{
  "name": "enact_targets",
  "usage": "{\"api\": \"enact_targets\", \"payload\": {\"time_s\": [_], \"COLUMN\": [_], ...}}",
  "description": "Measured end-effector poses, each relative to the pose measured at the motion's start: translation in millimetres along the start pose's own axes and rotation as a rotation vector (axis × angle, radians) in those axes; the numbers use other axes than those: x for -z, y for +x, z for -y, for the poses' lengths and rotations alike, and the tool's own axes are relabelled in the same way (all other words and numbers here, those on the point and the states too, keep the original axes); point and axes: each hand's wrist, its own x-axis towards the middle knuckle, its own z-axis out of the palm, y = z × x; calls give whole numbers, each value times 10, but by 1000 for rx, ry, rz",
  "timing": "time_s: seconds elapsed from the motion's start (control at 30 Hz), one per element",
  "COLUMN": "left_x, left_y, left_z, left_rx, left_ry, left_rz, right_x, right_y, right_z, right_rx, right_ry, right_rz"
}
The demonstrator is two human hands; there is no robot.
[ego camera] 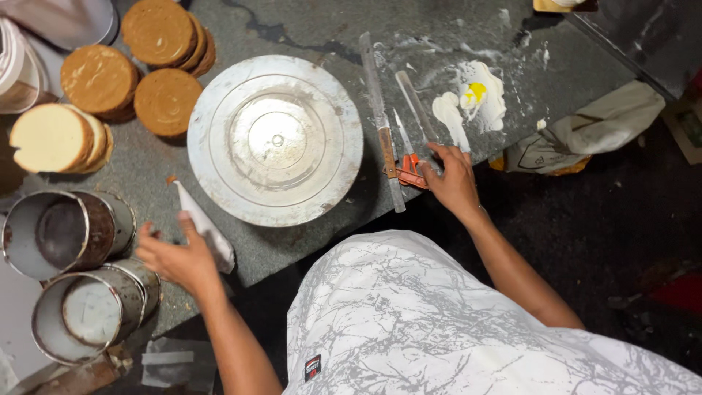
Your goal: The person mixes cocoa powder into white frosting with a spatula on a workbench and handles various cake components.
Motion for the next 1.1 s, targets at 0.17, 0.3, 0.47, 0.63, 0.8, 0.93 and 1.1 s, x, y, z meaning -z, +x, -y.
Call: {"api": "enact_targets", "payload": {"time_s": [0.17,0.3,0.47,0.63,0.8,0.93,1.1], "left_x": [335,368,174,-5,-46,-54,-67], "left_y": [81,-25,-135,-181,-167,-181,-227], "left_z": [-621,-1168,-1549,-1699,-1708,-1713,-1718], "left_rx": [-208,-158,-237,-352,-309,-311,-284], "left_ry": [-280,-492,-482,-382,-225,-208,-157], "left_rz": [-210,-180,-76,-38,-38,-33,-26], "right_x": [41,76,61,452,777,875,778], "right_y": [-132,-141,-45,-28,-13,-203,-342], "right_z": [-515,-700,-771,-905,-1134,-1256,-1388], "right_rx": [-195,-246,-74,-396,-360,-336,-137], "right_ry": [-15,221,247,947,680,230,115], "right_rz": [61,215,103,72,-42,-126,-197]}}
